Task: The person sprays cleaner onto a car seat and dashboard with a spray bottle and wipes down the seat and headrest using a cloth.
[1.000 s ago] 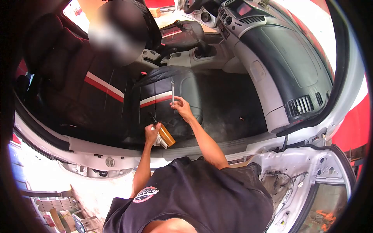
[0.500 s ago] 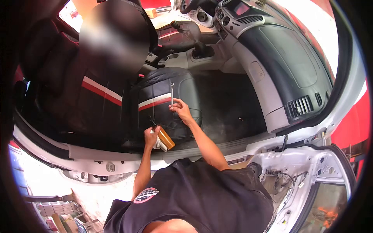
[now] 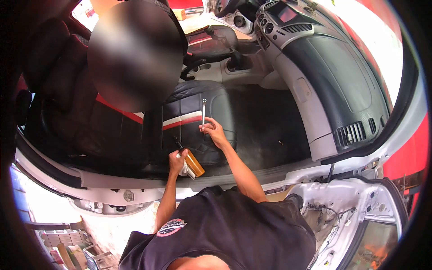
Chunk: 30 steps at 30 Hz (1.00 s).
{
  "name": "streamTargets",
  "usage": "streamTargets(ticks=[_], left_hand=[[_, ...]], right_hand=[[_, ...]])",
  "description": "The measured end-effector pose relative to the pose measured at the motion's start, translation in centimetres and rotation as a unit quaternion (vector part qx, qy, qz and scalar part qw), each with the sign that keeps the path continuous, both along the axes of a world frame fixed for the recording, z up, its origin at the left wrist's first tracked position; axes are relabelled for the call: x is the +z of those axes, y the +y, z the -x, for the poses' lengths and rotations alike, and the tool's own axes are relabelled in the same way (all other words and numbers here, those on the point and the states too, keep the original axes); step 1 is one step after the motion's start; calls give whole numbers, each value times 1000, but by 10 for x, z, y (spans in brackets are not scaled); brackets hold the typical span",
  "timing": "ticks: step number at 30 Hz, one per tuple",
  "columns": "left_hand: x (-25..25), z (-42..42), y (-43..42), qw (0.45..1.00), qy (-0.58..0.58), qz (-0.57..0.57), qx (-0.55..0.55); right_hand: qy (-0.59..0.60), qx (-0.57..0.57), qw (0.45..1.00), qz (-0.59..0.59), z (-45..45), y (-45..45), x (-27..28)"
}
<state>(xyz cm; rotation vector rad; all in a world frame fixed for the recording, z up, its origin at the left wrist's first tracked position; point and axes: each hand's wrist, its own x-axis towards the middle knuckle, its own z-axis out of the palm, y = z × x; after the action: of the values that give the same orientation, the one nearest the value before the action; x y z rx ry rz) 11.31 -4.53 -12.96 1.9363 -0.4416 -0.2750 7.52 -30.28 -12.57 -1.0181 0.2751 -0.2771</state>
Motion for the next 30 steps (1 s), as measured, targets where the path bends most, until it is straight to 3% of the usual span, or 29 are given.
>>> streamTargets(ticks=[4, 15, 23, 30], left_hand=[[-6, -1, -1, 999, 13, 47, -6], [3, -1, 0, 1000, -4, 3, -1], [-19, -5, 2, 1000, -16, 16, -5], [-2, 2, -2, 1000, 4, 26, -2]], right_hand=[[3, -16, 1000, 6, 2, 2, 4], [-3, -34, 999, 11, 1, 5, 3], [3, -22, 1000, 7, 3, 7, 9], [6, -21, 1000, -9, 1, 2, -1]])
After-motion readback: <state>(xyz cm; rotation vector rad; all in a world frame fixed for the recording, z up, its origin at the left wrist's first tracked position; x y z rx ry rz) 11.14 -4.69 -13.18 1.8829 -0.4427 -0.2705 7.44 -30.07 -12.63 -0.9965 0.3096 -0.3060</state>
